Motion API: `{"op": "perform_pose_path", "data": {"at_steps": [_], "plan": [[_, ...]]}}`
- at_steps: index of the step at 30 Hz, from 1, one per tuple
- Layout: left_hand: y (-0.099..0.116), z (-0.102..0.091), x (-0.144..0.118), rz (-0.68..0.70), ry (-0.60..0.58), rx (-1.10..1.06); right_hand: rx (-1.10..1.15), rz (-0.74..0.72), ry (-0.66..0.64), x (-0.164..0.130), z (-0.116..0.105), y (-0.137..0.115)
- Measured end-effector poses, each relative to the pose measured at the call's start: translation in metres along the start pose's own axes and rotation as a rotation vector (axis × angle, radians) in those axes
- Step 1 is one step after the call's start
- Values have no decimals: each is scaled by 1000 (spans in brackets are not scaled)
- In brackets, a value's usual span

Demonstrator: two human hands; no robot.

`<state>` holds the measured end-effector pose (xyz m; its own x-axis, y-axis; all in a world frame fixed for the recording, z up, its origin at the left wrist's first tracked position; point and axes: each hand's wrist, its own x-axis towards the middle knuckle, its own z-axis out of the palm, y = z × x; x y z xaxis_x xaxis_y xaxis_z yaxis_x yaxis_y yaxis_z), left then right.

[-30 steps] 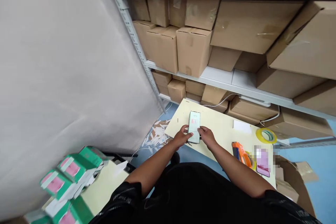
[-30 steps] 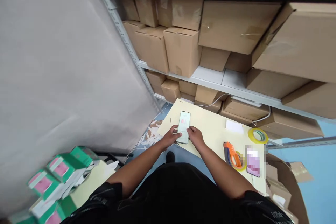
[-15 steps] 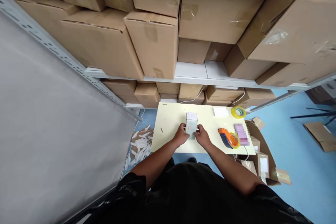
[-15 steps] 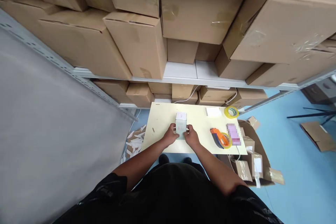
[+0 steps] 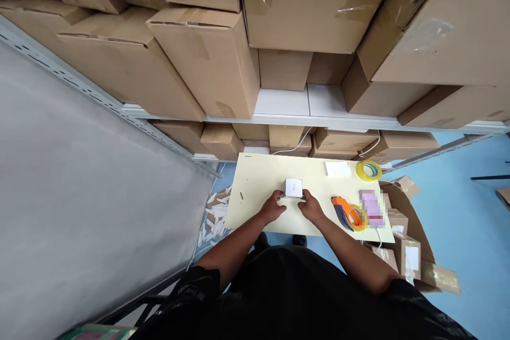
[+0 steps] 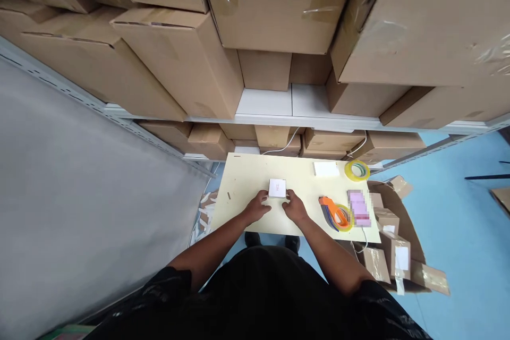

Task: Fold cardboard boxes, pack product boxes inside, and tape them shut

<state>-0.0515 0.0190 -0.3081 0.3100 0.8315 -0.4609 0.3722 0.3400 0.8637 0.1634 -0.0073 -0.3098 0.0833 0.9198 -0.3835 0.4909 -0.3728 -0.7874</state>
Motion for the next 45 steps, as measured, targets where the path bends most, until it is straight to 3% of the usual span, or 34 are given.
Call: {"op": "perform_pose_path", "data": {"at_steps": [3, 8, 14, 19, 23, 28, 36, 45], "plan": [[8, -7, -11, 3, 74, 17, 28, 2, 25, -7, -16, 0], [50, -27, -14, 170, 169, 33, 97, -125, 56, -13, -34, -14], [85, -38, 0, 294, 92, 163, 105, -209, -2, -3, -23, -39], [90, -32, -9, 210, 151, 390, 129, -212, 67, 22, -18, -46], [95, -28, -23, 159, 77, 622, 241, -154, 54, 40, -17, -52], [105, -35, -23, 382, -15, 865, 304, -174, -34, 30, -12, -45], [124, -41, -12, 354, -145, 835, -32, -343, -126, 4, -19, -29], [140, -24, -3, 369, -192, 855, -133, -306, -89, 10, -17, -29]]}}
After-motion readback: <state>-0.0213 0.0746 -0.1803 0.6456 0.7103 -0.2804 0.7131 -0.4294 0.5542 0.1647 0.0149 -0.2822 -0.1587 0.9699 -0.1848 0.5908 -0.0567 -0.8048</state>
